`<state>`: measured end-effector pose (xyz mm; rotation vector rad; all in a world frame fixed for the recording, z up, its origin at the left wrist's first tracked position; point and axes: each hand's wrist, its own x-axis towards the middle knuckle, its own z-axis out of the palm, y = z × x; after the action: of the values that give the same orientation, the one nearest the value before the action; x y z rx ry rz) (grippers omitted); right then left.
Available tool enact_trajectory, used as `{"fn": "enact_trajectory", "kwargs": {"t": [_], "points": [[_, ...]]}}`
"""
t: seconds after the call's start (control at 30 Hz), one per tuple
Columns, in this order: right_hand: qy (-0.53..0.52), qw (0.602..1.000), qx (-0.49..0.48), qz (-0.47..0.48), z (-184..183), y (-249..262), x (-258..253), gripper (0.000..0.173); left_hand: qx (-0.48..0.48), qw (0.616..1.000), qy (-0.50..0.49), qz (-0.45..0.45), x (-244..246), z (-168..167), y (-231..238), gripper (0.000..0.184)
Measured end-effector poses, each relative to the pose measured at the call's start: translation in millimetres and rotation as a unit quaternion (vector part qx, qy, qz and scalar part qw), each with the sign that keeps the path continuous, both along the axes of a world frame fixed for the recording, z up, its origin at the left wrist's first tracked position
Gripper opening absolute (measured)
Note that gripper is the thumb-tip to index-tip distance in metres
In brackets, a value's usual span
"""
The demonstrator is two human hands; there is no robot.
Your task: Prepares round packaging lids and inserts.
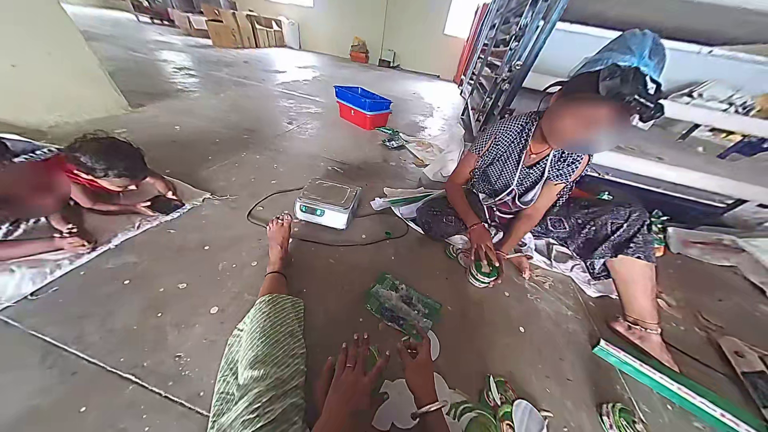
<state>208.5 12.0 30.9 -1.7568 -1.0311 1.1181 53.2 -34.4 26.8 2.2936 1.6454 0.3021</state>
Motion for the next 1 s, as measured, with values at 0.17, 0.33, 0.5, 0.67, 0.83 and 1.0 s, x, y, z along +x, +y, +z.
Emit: {"fn": "enact_trajectory", "kwargs": {"t": [0.17,0.33,0.5,0.67,0.83,1.0], "points": [[0.01,1.0,0.014,0.007,-0.3,-13.7,-5.7,0.078,-0.198,0.979,0.013,-0.048,-4.2,36.7,12.2,0.066],[0.035,0.997,0.03,-0.063,-9.9,-35.1,18.0,0.077,-0.157,0.978,-0.136,0.032,-16.7,72.8,39.9,0.053],[0.037,0.992,0.032,-0.119,-5.6,-36.2,31.3,0.076,-0.059,0.995,-0.058,0.051,9.7,42.3,36.3,0.046],[0.029,0.995,0.03,-0.086,-15.9,-30.2,17.9,0.076,-0.158,0.986,0.044,0.024,29.0,23.8,31.3,0.047],[0.098,0.992,0.0,-0.082,-17.8,-33.4,12.2,0.075,-0.21,0.976,-0.019,0.054,2.8,48.0,34.3,0.108],[0.302,0.946,-0.046,-0.105,-14.5,-47.1,5.6,0.055,-0.226,0.971,-0.001,0.082,-5.3,48.6,30.4,0.123]]}}
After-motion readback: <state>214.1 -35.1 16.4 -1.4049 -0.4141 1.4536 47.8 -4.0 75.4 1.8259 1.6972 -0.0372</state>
